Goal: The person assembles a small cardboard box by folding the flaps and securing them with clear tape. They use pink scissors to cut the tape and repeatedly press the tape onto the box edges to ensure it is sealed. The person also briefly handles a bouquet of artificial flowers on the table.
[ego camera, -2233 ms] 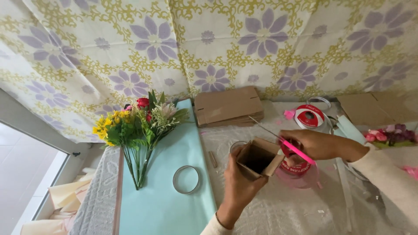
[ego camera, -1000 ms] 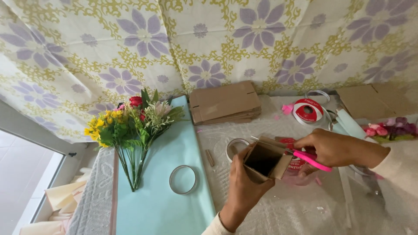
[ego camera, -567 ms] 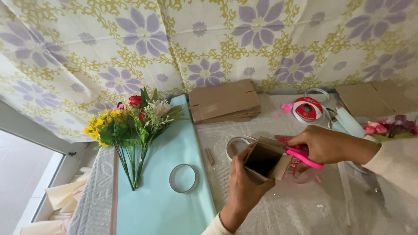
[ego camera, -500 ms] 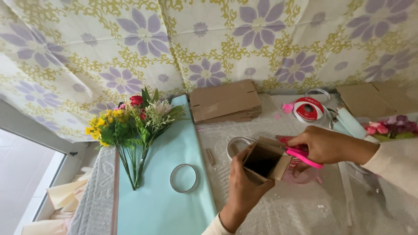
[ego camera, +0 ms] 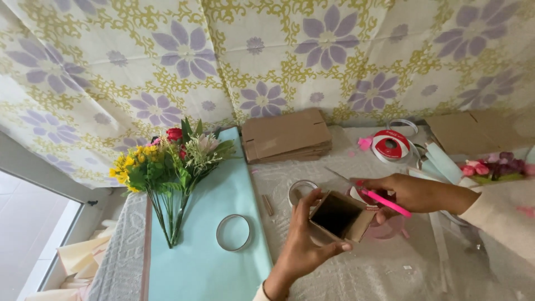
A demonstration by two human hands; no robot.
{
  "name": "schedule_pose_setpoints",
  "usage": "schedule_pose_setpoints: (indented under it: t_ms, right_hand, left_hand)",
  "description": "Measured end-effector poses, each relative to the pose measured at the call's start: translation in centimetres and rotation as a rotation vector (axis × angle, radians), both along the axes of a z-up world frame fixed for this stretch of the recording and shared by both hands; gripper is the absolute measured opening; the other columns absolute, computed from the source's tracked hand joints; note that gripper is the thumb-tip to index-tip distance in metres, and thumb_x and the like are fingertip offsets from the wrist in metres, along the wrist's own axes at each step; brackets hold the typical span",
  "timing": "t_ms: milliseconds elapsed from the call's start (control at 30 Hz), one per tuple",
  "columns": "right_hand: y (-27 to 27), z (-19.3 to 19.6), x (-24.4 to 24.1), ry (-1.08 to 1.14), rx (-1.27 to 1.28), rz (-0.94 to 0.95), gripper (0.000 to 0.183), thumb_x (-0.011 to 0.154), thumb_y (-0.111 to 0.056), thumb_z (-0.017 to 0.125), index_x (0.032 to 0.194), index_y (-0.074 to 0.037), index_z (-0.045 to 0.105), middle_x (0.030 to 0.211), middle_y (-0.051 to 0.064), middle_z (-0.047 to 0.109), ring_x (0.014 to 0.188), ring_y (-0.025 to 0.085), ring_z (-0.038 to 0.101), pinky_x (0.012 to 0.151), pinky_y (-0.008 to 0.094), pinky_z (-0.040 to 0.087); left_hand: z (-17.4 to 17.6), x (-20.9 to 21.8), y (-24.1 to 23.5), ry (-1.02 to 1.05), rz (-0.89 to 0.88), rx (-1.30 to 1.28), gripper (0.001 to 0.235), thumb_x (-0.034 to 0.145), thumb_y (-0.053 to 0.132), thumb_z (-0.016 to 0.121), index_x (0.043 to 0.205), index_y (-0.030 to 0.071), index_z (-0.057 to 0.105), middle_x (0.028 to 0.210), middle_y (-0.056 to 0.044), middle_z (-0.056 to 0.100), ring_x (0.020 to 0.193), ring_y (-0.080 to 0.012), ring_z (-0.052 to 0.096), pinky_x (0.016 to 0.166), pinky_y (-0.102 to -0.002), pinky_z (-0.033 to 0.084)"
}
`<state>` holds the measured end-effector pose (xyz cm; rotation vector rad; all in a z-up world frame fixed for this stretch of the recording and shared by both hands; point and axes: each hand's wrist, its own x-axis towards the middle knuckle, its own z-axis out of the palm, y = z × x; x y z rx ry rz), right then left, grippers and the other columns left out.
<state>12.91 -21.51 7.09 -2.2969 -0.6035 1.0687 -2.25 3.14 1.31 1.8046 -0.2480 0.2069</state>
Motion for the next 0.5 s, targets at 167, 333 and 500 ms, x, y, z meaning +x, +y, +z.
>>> schedule_pose_setpoints:
  t_ms: [167, 333, 500]
  right_hand:
    - [-2.0, -2.4, 1.6, -0.013, 0.093, 0.139, 0.088, 0.073, -0.053, 0.079, 0.153, -0.033, 0.050, 0.125, -0.011, 0.076, 0.111, 0.003, 0.064, 0.094, 0.022, 0.052]
    - [-2.2, -1.9, 0.4, -0.036, -0.189, 0.147, 0.082, 0.075, -0.065, 0.073, 0.150, -0.044, 0.048, 0.122, -0.007, 0.068, 0.109, 0.008, 0.073, 0.093, 0.025, 0.057]
    - [-0.1, -0.5, -0.6, -0.217, -0.039, 0.367, 0.055, 0.070, -0.063, 0.092, 0.098, -0.025, 0.064, 0.092, -0.002, 0.063, 0.094, 0.014, 0.058, 0.086, 0.028, 0.047]
  left_hand:
    - [0.2, 1.4, 2.2, -0.123, -0.206, 0.070, 0.094, 0.076, 0.047, 0.080, 0.152, 0.014, 0.037, 0.138, -0.013, 0.045, 0.129, -0.0301, 0.048, 0.109, -0.045, 0.041]
    - [-0.7, 2.2, 2.2, -0.198, -0.260, -0.068, 0.087, 0.070, 0.042, 0.086, 0.139, 0.009, 0.044, 0.131, -0.012, 0.038, 0.126, -0.0275, 0.046, 0.109, -0.044, 0.047]
    - [-0.1, 2.2, 1.6, -0.162, -0.278, -0.083, 0.085, 0.064, 0.045, 0.087, 0.133, 0.009, 0.055, 0.130, -0.011, 0.052, 0.122, -0.0265, 0.056, 0.106, -0.039, 0.045]
